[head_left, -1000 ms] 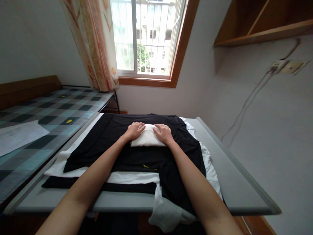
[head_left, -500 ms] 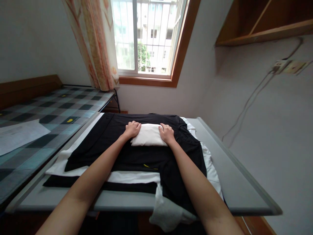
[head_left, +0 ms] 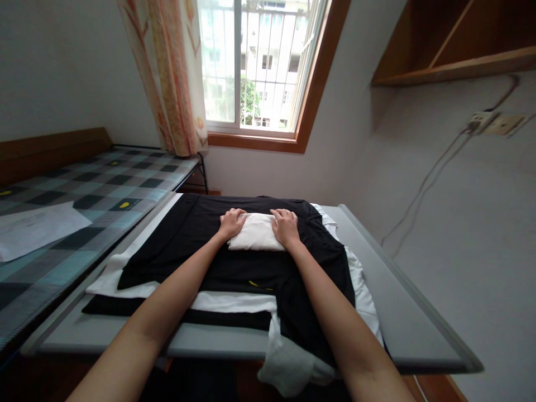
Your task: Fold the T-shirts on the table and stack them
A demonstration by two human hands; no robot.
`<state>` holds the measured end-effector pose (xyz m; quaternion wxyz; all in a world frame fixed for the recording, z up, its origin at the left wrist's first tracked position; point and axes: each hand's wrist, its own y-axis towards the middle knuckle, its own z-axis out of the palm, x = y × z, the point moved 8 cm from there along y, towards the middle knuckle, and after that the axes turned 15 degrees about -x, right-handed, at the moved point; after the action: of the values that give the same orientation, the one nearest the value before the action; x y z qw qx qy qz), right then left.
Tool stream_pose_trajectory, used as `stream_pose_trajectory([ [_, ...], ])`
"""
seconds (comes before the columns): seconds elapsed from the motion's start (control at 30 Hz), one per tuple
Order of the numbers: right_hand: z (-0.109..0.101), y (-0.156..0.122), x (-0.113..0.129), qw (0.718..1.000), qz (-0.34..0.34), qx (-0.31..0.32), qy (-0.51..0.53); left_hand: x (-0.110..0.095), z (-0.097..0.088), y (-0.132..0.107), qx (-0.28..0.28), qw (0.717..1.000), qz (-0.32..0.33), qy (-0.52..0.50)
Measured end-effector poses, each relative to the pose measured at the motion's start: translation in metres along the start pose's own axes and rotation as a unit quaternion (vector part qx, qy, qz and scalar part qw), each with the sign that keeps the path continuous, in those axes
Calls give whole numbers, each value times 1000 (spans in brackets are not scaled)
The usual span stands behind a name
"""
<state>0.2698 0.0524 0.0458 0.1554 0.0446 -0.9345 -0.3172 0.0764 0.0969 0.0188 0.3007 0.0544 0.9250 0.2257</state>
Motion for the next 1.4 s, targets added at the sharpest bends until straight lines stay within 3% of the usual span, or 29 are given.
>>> stream_pose_trajectory([
  [0.13, 8, 15, 20, 998, -48, 31, 9, 3, -1, 2, -9, 1000, -2, -23],
  [0.3, 35, 31, 25, 979, -35, 197, 32, 13, -12, 12, -84, 987, -12, -135],
  [0.43, 42, 42, 25, 966, -14, 254, 38, 30, -19, 20, -149, 969, -49, -191],
  [0.67, 41, 48, 28, 943, 30, 322, 71, 33, -18, 20, -156, 966, -51, -201],
  [0.83, 21, 54, 35, 926, -5, 360, 115, 35, -17, 21, -153, 965, -59, -203],
  [0.97, -22, 77, 17, 949, -40, 303, 80, 34, -17, 21, -138, 967, -60, -204],
  [1.1, -84, 113, -39, 979, -8, 205, -18, 29, -13, 20, -108, 971, -57, -207],
  [1.17, -120, 130, -75, 985, 19, 110, -128, 27, -10, 19, -93, 972, -57, -206],
  [1.27, -162, 131, -117, 967, 57, -19, -248, 25, -6, 18, -73, 976, -58, -199],
  [1.33, -168, 115, -133, 951, 51, -68, -298, 24, -3, 17, -62, 978, -58, -189],
  [1.4, -154, 89, -149, 942, 45, -48, -330, 24, 0, 16, -50, 981, -57, -176],
])
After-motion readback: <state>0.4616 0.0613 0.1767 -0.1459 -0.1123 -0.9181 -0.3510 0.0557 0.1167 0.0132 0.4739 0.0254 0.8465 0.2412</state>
